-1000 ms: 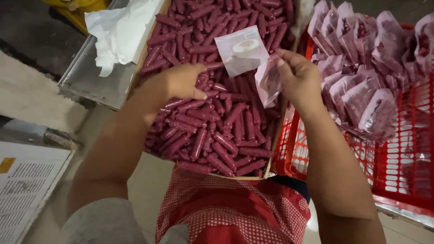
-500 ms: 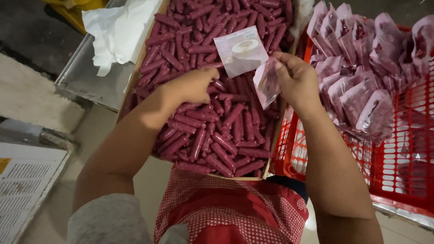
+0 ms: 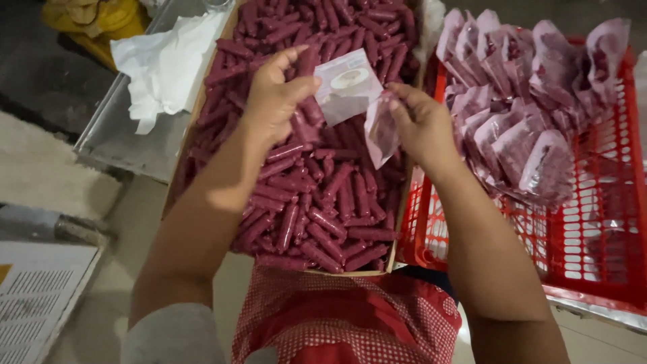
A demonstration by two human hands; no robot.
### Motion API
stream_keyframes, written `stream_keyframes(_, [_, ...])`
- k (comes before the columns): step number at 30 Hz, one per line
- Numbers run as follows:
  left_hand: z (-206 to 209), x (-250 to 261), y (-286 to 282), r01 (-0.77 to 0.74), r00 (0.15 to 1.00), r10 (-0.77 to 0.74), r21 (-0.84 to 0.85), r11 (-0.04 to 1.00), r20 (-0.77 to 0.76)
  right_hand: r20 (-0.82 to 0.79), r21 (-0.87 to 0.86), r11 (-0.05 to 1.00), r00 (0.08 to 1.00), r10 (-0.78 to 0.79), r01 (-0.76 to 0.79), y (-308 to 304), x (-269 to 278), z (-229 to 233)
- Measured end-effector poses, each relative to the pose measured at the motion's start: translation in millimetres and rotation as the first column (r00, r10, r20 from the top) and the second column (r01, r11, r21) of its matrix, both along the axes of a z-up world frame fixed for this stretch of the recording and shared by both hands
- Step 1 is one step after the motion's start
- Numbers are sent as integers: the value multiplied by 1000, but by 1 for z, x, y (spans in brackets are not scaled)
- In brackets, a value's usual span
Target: Manually filling small pink plastic pouches with red cylindrical food items from a large pile into a red basket.
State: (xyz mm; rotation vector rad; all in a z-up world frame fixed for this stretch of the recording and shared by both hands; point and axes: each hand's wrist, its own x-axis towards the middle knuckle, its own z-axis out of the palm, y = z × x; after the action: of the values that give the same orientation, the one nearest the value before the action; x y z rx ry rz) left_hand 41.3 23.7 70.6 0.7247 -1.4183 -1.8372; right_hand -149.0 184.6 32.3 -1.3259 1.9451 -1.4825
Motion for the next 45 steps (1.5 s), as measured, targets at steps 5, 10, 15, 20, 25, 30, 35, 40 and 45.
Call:
stream_keyframes(5, [52,-36,76,-131,982,143,101,986,-124,9,61,998,1000,20,-21,3,7,5])
stream_keyframes(10, [13,-69,84,-198,977,156,-362,911,-142,-55,2,998,996,67,-67,1,0,-6])
stream_keyframes(15, [-14,-76,79,-238,969,170,-494,836,-178,-22,-11,998,998,61,-61,-4,-5,-19])
stream_keyframes(20, [-30,-64,78,-4,998,-24,-493,870,-50,170,60,997,985,42,-53,0,3,-4])
stream_keyframes(25, [-67,-70,63,7,996,-53,-523,852,-72,211,-6,1000,978,-5,6,-1,-1,-16])
stream_keyframes(30, [-39,-37,67,45,997,5,-599,799,82,249,-48,998,968,-17,30,-4,7,-9])
stream_keyframes(35, [-65,-11,3,255,896,131,-732,631,425,160,-89,995,987,-20,35,-5,0,-6])
stream_keyframes(40, [-32,20,33,655,674,-95,-533,536,733,17,-115,992,999,-43,44,6,-5,4])
stream_keyframes(45, [-30,4,51,852,384,-73,-323,411,920,8,-99,993,998,-56,56,14,2,16])
